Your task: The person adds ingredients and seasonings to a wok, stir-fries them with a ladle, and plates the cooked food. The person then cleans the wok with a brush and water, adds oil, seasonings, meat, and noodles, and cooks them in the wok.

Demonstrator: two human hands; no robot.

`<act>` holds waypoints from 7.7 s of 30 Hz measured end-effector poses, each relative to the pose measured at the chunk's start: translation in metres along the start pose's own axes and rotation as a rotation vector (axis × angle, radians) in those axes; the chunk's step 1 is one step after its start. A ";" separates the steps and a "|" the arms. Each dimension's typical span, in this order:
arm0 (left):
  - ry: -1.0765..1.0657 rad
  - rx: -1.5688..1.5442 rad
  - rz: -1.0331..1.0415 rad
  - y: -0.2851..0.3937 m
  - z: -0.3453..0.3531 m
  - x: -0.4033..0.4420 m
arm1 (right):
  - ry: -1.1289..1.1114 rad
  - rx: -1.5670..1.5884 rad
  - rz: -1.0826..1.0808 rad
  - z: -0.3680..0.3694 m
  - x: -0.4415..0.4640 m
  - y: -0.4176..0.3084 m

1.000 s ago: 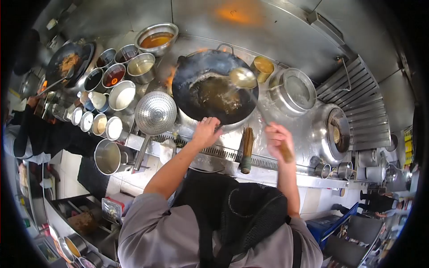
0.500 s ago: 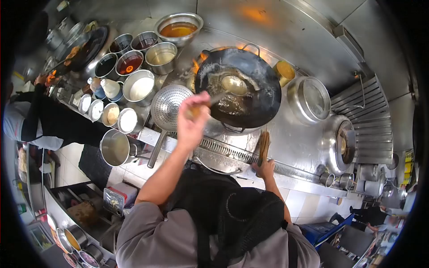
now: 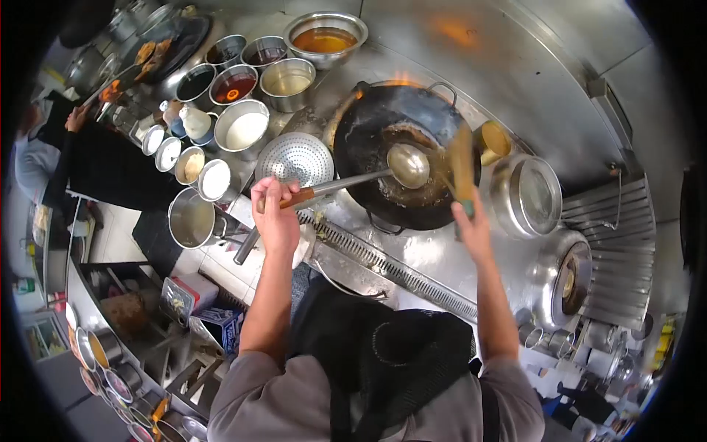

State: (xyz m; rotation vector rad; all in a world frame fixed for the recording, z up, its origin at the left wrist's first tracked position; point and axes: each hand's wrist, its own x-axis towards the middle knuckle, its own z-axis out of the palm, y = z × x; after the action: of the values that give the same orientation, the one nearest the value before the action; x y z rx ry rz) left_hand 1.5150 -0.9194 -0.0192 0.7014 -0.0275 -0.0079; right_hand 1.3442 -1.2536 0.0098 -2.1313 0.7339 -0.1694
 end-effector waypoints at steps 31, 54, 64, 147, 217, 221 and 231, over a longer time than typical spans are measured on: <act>0.198 -0.139 0.083 -0.011 -0.026 0.000 | -0.254 -1.049 -0.209 0.026 0.134 -0.003; -0.327 0.048 0.130 -0.007 0.009 0.007 | -0.143 -0.840 -0.136 0.055 0.115 0.007; -0.156 -0.099 0.123 -0.016 -0.024 0.002 | 0.209 -0.813 -0.174 0.027 0.116 -0.004; -1.034 0.730 -0.735 -0.054 0.010 -0.116 | 0.182 -1.025 0.044 -0.280 -0.177 0.044; -0.135 -0.075 -1.233 -0.093 -0.008 -0.060 | -0.128 -0.365 0.024 0.132 0.087 -0.020; -0.039 0.288 -0.972 -0.152 0.008 -0.074 | -0.407 -0.687 -0.042 0.047 0.038 0.002; -0.139 0.412 -0.986 -0.168 -0.007 -0.057 | -0.114 -0.469 0.007 0.084 0.144 0.007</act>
State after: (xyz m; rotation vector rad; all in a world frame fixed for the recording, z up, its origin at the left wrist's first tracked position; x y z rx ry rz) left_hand 1.4590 -1.0419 -0.1341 1.0657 0.1906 -1.0197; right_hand 1.4895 -1.2793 -0.0679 -2.5541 0.7686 0.1429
